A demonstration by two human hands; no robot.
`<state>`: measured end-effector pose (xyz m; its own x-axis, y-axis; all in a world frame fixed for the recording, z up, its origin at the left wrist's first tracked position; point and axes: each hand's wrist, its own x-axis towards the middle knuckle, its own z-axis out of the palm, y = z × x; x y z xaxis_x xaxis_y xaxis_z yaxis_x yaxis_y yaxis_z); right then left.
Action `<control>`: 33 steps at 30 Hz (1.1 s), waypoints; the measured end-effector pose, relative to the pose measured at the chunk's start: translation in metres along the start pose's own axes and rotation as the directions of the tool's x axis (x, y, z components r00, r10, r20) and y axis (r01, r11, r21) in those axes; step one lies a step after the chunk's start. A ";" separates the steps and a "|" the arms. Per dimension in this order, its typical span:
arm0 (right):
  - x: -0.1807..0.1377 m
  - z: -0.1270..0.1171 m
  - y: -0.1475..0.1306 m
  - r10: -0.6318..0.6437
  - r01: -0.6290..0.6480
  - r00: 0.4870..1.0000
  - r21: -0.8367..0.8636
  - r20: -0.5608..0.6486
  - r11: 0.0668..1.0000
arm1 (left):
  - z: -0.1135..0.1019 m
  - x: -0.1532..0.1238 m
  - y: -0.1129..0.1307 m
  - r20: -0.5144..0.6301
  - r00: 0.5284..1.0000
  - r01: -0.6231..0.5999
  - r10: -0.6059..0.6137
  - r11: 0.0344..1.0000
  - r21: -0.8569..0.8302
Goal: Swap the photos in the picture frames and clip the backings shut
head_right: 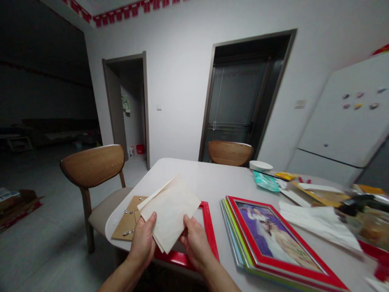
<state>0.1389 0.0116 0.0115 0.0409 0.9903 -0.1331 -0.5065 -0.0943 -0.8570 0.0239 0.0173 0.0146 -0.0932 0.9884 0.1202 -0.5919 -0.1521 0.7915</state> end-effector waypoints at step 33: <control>0.030 -0.058 -0.033 -0.265 0.010 0.964 -0.996 -0.014 0.090 | -0.019 -0.021 -0.002 0.588 0.761 -0.551 -0.274 0.205 0.809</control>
<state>0.2068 0.0385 0.0070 0.1858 0.9783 0.0920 0.8124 -0.1003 -0.5743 0.0118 -0.0035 -0.0015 0.5623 0.7951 0.2272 0.5772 -0.5741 0.5808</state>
